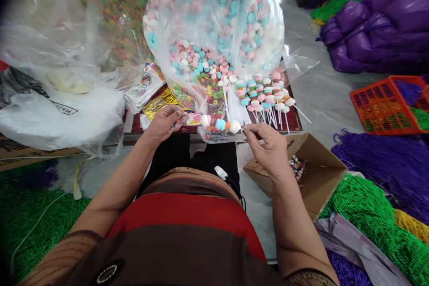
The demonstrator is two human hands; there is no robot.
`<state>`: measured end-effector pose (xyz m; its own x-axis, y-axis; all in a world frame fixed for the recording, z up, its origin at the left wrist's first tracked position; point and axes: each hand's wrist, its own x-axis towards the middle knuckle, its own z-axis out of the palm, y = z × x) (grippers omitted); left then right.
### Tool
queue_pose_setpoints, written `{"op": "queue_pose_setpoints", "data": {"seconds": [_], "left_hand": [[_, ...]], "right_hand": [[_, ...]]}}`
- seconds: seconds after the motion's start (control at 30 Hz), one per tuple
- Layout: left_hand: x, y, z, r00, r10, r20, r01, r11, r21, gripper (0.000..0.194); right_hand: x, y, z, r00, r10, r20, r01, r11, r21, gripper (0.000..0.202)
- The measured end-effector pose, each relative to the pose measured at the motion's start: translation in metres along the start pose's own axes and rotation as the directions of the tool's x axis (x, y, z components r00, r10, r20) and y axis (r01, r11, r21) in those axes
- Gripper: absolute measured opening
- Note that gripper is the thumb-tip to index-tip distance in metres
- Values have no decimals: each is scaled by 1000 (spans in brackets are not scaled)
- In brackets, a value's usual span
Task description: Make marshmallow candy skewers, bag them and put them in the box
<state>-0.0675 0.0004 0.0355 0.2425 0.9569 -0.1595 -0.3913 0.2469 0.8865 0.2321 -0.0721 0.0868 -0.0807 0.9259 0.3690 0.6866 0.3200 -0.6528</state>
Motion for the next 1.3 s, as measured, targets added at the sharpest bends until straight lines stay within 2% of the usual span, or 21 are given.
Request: {"op": "queue_pose_setpoints", "data": {"seconds": [0.07,0.17,0.27,0.43,0.6,0.77,0.93,1.1,1.3], "left_hand": [[-1,-1,-1,1000,-6,14,5,1000,24,52],[-2,0,-2,999,-9,36,7,999,49,52],[-3,2,-1,1000,-8,28,6,998,65,54],[-2,5,1,1000,19,-16,-19,999,45,55],[-3,6,2,1000,26,-15,-25,999,48,54],[-3,7,4,999,39,-21,-38,998,53,54],[-2,7,4,999,53,-3,-52,997,64,52],[-2,7,4,998,61,9,-61,996,59,50],[-2,3,-2,998,29,56,-37,990,139,49]], "right_hand": [[1,-1,0,1000,-3,-17,3,1000,-18,11],[0,0,1,997,59,-40,-58,998,17,9],[-1,0,1,995,101,-21,-100,993,64,8],[-3,1,4,993,112,-25,-110,991,75,10],[-3,3,4,997,81,-16,-81,996,33,13],[-4,5,0,991,135,-18,-133,988,83,13],[-6,9,0,982,188,24,-190,966,176,14],[-6,13,-3,978,190,82,-203,960,191,16],[-4,16,-8,978,179,111,-196,966,166,18]]}}
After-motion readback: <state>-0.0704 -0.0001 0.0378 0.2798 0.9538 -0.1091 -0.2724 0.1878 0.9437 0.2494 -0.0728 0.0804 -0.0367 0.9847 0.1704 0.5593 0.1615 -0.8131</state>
